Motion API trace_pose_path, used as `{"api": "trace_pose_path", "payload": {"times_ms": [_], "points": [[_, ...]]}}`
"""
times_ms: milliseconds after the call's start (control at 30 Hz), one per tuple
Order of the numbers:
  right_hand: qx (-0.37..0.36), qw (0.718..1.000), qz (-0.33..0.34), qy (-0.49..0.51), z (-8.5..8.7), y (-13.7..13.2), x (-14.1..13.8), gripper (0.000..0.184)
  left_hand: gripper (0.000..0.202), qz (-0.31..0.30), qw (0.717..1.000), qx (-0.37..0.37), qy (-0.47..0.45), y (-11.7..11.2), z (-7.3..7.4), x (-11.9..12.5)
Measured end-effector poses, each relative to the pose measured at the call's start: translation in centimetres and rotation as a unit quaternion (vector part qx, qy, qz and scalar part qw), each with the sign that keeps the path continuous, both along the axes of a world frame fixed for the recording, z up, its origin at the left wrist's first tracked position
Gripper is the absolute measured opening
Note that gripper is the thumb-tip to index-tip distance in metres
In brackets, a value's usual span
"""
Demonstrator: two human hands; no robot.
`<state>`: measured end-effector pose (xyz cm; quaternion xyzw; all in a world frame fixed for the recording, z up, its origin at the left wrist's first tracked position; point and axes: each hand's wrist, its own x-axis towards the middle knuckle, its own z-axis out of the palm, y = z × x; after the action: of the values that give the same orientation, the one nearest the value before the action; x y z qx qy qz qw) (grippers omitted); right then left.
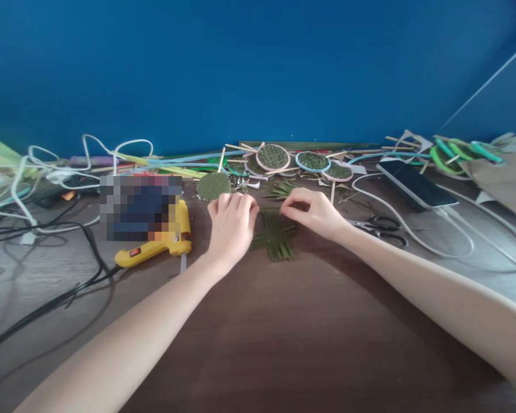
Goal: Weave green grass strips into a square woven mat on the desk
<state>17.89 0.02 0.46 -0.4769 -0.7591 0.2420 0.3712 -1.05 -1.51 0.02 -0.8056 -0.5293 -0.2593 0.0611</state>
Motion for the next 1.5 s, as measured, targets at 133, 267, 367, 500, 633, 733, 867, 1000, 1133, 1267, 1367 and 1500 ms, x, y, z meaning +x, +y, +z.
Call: {"api": "trace_pose_path", "payload": {"times_ms": [133,267,367,500,633,733,867,1000,1133,1267,1367,1500], "points": [[-0.018,0.995,-0.087,0.051,-0.39,0.33,0.25,0.013,0.014,0.031,0.998,-0.022,-0.044,0.06,0.00,0.03],[-0.014,0.990,-0.126,0.066,-0.49,0.42,0.35,0.014,0.013,0.030,0.996,-0.074,-0.036,0.16,-0.04,0.07],[-0.002,0.991,-0.116,0.064,-0.45,0.28,0.29,0.015,0.023,0.011,0.996,-0.085,-0.018,0.24,-0.26,0.08],[0.009,0.995,-0.078,0.057,-0.42,0.03,0.20,0.014,0.038,-0.002,0.997,-0.082,-0.001,0.40,-0.64,0.00],[0.024,0.997,-0.044,0.053,-0.49,-0.09,0.13,0.015,0.041,-0.004,0.997,-0.082,0.001,0.52,-0.73,-0.10],[0.036,0.997,-0.046,0.046,-0.55,-0.12,0.07,0.016,0.040,-0.007,0.996,-0.089,-0.002,0.51,-0.63,-0.08],[0.022,0.997,-0.067,0.037,-0.45,-0.13,0.05,0.017,0.042,-0.007,0.995,-0.095,-0.006,0.41,-0.54,0.01],[-0.005,0.995,-0.093,0.035,-0.30,-0.11,0.01,0.017,0.041,-0.016,0.996,-0.091,-0.005,0.39,-0.52,-0.01],[-0.023,0.994,-0.097,0.032,-0.43,0.02,0.03,0.018,0.037,-0.023,0.996,-0.090,-0.002,0.49,-0.51,-0.09],[-0.019,0.995,-0.093,0.030,-0.54,0.15,0.09,0.018,0.038,-0.028,0.997,-0.072,0.005,0.50,-0.60,-0.15],[-0.007,0.997,-0.077,0.006,-0.40,0.09,0.00,0.019,0.038,-0.043,0.998,-0.043,0.011,0.38,-0.73,-0.24],[0.005,0.998,-0.035,-0.045,-0.28,-0.07,-0.19,0.019,0.037,-0.050,0.998,-0.013,0.020,0.16,-0.75,-0.29]]}}
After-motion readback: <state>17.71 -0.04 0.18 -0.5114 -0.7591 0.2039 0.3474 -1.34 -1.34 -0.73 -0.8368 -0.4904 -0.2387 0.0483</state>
